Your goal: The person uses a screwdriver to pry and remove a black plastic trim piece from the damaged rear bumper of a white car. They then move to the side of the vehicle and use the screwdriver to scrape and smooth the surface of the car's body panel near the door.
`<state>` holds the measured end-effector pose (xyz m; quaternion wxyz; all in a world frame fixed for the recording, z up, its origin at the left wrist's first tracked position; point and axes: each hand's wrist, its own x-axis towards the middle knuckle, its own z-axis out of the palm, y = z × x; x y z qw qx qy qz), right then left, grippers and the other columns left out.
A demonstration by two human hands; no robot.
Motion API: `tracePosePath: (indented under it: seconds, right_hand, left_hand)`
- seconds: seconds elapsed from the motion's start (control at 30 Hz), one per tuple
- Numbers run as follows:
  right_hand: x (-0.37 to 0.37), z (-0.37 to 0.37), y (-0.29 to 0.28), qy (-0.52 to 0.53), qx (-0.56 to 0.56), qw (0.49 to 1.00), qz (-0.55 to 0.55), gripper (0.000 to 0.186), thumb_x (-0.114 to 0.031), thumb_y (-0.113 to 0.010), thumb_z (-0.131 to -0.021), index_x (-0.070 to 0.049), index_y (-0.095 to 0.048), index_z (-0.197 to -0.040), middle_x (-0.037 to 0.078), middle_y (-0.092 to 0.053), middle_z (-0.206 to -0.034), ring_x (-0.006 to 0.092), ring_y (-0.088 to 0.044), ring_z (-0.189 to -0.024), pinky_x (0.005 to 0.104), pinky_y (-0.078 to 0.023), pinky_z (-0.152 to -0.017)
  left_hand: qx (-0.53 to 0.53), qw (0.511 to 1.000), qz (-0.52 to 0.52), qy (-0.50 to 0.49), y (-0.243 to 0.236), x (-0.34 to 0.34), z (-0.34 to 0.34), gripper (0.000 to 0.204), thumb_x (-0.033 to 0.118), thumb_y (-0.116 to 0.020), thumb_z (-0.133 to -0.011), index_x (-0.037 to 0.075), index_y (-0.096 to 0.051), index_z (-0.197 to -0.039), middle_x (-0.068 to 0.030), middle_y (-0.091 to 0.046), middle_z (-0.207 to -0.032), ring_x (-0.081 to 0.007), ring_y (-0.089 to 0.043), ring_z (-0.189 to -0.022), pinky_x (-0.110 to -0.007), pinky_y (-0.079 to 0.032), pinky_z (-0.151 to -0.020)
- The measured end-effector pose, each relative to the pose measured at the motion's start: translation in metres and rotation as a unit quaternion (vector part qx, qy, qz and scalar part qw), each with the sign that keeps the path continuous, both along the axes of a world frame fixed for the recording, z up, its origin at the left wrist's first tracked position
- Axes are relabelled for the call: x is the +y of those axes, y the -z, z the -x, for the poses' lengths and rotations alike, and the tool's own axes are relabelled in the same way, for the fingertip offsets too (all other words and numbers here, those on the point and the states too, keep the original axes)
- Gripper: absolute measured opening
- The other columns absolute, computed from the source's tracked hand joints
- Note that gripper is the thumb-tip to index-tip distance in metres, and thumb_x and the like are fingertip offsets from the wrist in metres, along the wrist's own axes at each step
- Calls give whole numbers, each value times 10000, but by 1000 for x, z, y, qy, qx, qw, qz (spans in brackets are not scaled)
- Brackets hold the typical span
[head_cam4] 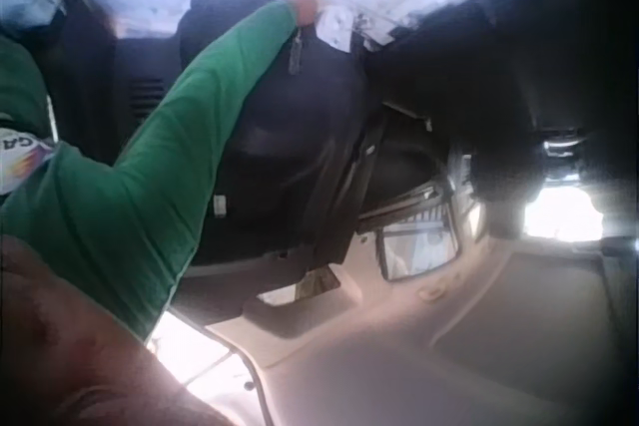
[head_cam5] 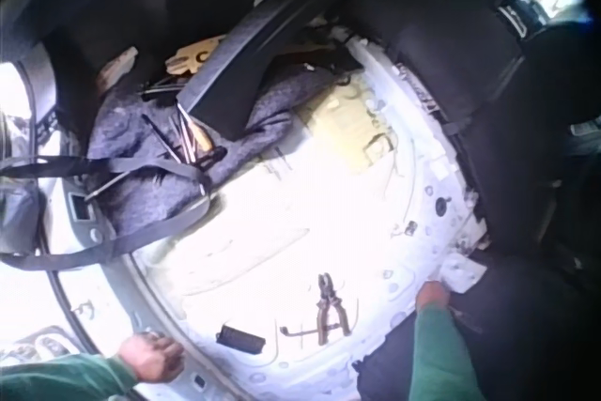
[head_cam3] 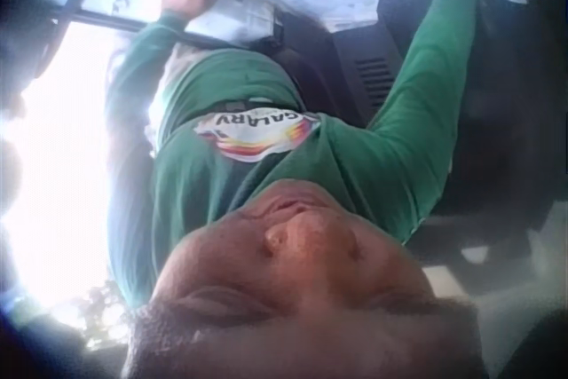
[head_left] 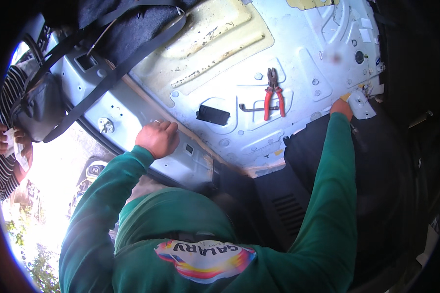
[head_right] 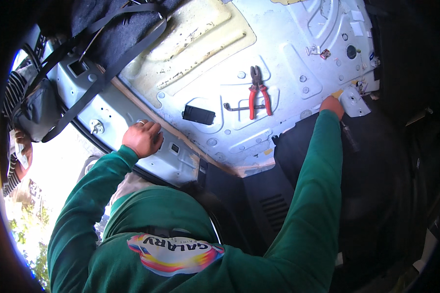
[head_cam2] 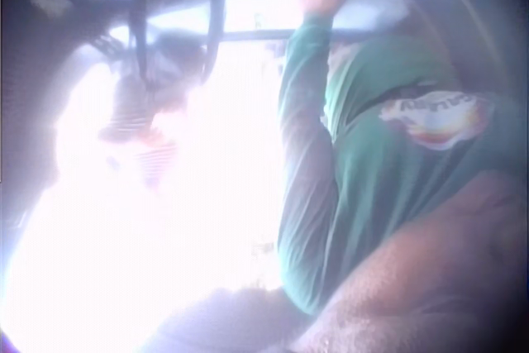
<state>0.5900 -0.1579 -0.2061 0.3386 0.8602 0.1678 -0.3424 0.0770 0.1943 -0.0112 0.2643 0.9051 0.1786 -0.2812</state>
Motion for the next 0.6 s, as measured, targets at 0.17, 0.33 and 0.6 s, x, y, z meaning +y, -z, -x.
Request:
tracePosePath:
  seconds: [0.17, 0.33, 0.6]
  right_hand:
    - [10, 3, -30, -38, 56, 998, 13, 345, -240, -511, -989, -59, -733, -1181, 198, -713, -1251, 388, -687, -1167, 505, -561, -962]
    - [83, 103, -95, -6, 164, 983, -76, 414, -279, -566, -924, -41, -686, -1240, 229, -679, -1289, 413, -646, -1207, 517, -510, -1030]
    - [155, 313, -139, 162, 321, 862, -357, 246, -223, -624, -874, -32, -761, -948, 234, -742, -982, 412, -713, -958, 468, -562, -897]
  left_hand:
    - [18, 1000, 9, 0, 3, 1, 3, 156, 211, -687, -870, 71, -621, -886, -121, -665, -803, -337, -683, -790, -465, -577, -706]
    - [-11, 1000, 11, -15, -2, -2, 8, 152, 221, -647, -905, 71, -625, -918, -146, -702, -840, -359, -694, -833, -490, -580, -754]
    - [-40, 999, 13, -28, -6, -4, 14, 163, 234, -610, -918, 76, -637, -945, -166, -713, -871, -390, -693, -857, -510, -568, -765]
